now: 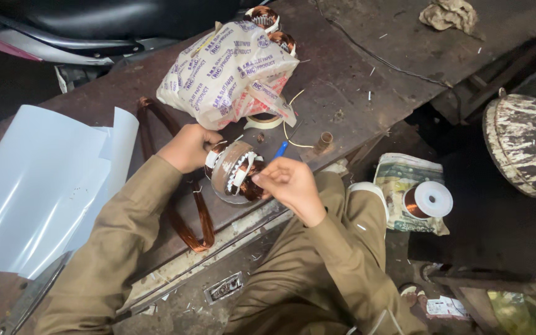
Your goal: The person sits on the floor and works on a motor stator, using a blue-handled screwdriver to adjust and arrange copper windings. The person also handles a white plastic strip and places it into the stator slots.
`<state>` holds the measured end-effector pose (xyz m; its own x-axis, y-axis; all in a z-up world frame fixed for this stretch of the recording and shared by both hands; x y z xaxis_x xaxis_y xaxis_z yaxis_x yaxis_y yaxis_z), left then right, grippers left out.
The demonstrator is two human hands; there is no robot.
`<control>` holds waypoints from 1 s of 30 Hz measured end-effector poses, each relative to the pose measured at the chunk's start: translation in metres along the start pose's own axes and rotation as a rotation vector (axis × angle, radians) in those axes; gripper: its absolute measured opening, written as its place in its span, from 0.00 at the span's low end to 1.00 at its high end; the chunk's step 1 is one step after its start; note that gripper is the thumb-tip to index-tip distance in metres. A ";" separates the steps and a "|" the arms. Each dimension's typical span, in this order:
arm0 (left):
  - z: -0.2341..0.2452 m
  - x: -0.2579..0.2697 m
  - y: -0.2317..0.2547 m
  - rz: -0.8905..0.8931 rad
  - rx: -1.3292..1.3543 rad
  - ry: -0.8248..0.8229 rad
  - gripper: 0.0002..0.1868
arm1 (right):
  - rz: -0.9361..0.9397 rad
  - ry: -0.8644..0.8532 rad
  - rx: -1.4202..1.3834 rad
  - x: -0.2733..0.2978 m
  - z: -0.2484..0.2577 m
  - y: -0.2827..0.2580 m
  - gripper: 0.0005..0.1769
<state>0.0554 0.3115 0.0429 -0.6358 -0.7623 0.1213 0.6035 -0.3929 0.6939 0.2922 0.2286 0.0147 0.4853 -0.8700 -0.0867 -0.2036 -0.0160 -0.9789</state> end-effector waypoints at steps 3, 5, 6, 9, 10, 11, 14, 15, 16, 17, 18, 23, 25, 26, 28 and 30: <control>-0.001 -0.003 0.000 -0.030 0.044 0.006 0.10 | -0.037 -0.055 -0.036 -0.004 0.007 -0.002 0.06; -0.004 -0.002 0.001 -0.071 0.116 0.015 0.11 | -0.093 -0.119 -0.121 -0.001 0.009 -0.003 0.05; -0.003 -0.002 0.000 -0.051 0.080 0.010 0.10 | -0.088 -0.121 -0.120 -0.001 0.010 -0.005 0.05; 0.000 -0.003 -0.001 -0.004 0.006 0.003 0.09 | -0.051 -0.119 -0.098 -0.005 0.009 -0.008 0.06; -0.002 -0.004 -0.002 0.000 0.012 0.005 0.10 | -0.033 -0.109 -0.074 -0.007 0.007 -0.006 0.07; -0.003 -0.004 -0.003 0.004 0.018 0.006 0.11 | -0.015 -0.099 -0.051 -0.008 0.005 -0.005 0.08; -0.004 -0.005 -0.004 -0.030 0.057 -0.010 0.11 | -0.006 0.007 0.175 -0.009 0.003 -0.001 0.11; -0.003 -0.006 -0.005 -0.025 0.012 -0.013 0.11 | -0.002 0.038 0.232 -0.009 0.003 -0.001 0.12; -0.003 -0.006 -0.005 -0.019 -0.033 -0.017 0.11 | 0.001 0.067 0.287 -0.008 0.002 -0.001 0.13; -0.002 -0.007 -0.006 -0.013 -0.078 -0.021 0.11 | 0.004 0.097 0.343 -0.008 0.002 -0.001 0.14; -0.002 -0.008 -0.006 -0.029 -0.051 -0.022 0.12 | 0.025 0.114 0.422 -0.007 0.001 -0.003 0.14; -0.003 -0.007 -0.003 -0.099 -0.046 -0.002 0.13 | 0.060 0.123 0.531 0.001 -0.001 -0.019 0.19; 0.002 -0.005 -0.002 -0.086 -0.079 0.010 0.13 | 0.109 0.125 0.608 -0.003 -0.002 -0.036 0.27; 0.000 -0.004 -0.001 -0.081 -0.091 0.011 0.14 | 0.128 0.130 0.647 -0.003 -0.002 -0.044 0.33; -0.002 -0.003 0.001 -0.080 -0.068 0.038 0.12 | 0.309 0.015 0.776 -0.009 -0.010 -0.062 0.36; -0.003 -0.001 0.004 -0.076 -0.073 0.074 0.11 | 0.375 -0.091 0.909 -0.015 -0.018 -0.075 0.39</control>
<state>0.0593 0.3092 0.0436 -0.6458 -0.7634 0.0156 0.5898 -0.4857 0.6452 0.2851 0.2341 0.0922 0.5944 -0.6994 -0.3969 0.3544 0.6709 -0.6514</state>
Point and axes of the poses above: each hand's wrist, its own x-axis away from the middle knuckle, its own z-axis out of the back of the hand, y = z × x, the point moved 4 cm from there along -x, towards the middle knuckle, and after that the axes turned 14 degrees about -y, right-handed, at the moved point
